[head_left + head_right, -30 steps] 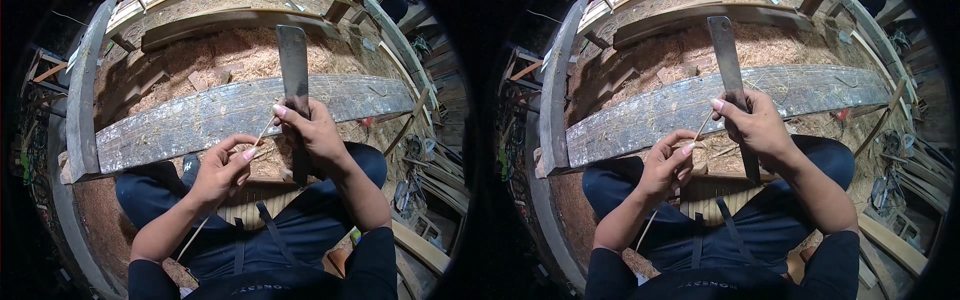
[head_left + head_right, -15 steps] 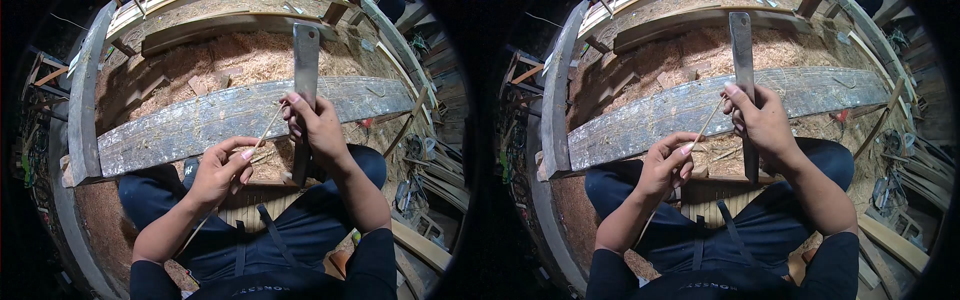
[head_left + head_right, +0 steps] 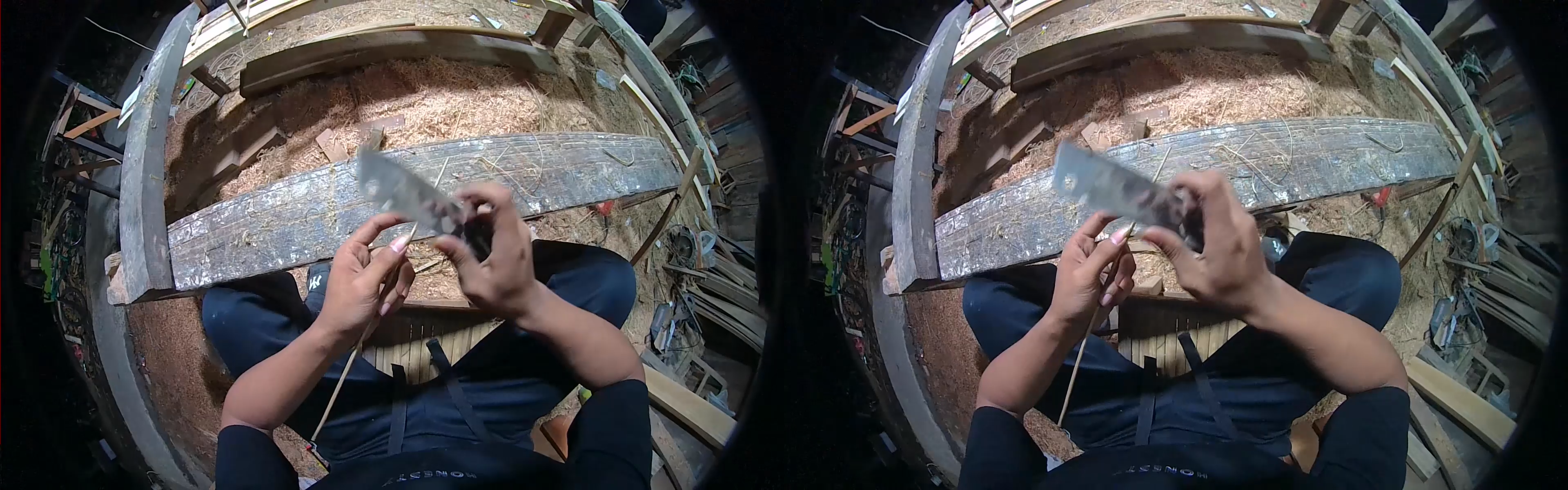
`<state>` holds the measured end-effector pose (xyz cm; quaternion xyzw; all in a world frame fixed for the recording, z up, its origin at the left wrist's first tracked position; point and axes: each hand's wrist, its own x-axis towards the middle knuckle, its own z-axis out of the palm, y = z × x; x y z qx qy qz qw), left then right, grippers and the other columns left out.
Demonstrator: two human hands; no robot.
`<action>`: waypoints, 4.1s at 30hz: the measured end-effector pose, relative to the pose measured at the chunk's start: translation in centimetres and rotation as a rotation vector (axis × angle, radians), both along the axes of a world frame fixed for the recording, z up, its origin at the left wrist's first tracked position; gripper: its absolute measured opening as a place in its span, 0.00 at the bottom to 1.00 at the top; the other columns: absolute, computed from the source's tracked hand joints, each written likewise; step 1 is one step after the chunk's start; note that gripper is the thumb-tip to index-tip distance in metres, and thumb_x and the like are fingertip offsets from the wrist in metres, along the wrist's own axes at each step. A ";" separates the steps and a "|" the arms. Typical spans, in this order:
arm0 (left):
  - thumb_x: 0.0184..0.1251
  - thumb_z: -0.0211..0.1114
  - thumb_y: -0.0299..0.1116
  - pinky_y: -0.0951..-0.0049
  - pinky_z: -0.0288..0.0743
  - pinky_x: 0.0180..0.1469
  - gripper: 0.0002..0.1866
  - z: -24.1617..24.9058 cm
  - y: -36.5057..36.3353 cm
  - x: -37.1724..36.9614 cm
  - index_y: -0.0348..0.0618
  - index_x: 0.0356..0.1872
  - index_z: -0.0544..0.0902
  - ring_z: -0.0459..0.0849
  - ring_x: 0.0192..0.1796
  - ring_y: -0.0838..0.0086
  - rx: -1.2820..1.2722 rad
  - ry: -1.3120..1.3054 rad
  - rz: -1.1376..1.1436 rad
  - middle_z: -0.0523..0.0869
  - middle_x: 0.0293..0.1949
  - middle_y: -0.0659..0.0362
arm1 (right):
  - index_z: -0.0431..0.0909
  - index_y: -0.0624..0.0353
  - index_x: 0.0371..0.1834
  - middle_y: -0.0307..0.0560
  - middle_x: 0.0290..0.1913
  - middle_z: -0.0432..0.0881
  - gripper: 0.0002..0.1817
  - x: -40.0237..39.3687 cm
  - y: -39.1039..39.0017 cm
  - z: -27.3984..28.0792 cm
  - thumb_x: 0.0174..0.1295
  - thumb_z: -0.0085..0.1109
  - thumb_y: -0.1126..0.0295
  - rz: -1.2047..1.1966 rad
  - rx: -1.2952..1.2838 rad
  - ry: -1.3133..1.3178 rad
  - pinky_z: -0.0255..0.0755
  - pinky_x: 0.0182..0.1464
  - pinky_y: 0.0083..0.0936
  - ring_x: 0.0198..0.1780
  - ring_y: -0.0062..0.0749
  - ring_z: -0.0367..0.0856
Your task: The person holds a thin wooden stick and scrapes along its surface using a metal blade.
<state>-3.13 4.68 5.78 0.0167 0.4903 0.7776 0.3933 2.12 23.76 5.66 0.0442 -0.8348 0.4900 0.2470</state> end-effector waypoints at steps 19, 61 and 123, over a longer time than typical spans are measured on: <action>0.74 0.62 0.24 0.82 0.60 0.16 0.10 -0.6 -0.3 1.2 0.38 0.53 0.78 0.69 0.17 0.83 0.099 -0.110 0.130 0.78 0.28 0.63 | 0.80 0.66 0.36 0.51 0.38 0.79 0.16 -0.2 -0.4 0.8 0.49 0.79 0.77 0.089 0.057 0.071 0.76 0.34 0.24 0.34 0.31 0.83; 0.78 0.54 0.24 0.82 0.59 0.15 0.12 0.0 -0.7 2.0 0.41 0.58 0.77 0.64 0.12 0.82 0.104 -0.143 0.069 0.73 0.19 0.62 | 0.79 0.67 0.33 0.51 0.33 0.78 0.13 -0.1 -1.5 1.2 0.52 0.77 0.75 0.087 0.031 0.177 0.76 0.28 0.28 0.27 0.35 0.82; 0.81 0.54 0.31 0.81 0.57 0.13 0.14 0.1 -0.6 1.8 0.41 0.62 0.76 0.61 0.10 0.82 0.046 -0.069 0.042 0.70 0.14 0.62 | 0.80 0.64 0.33 0.48 0.33 0.79 0.13 -0.6 -0.9 0.4 0.52 0.77 0.72 0.087 0.057 0.158 0.76 0.27 0.27 0.28 0.31 0.82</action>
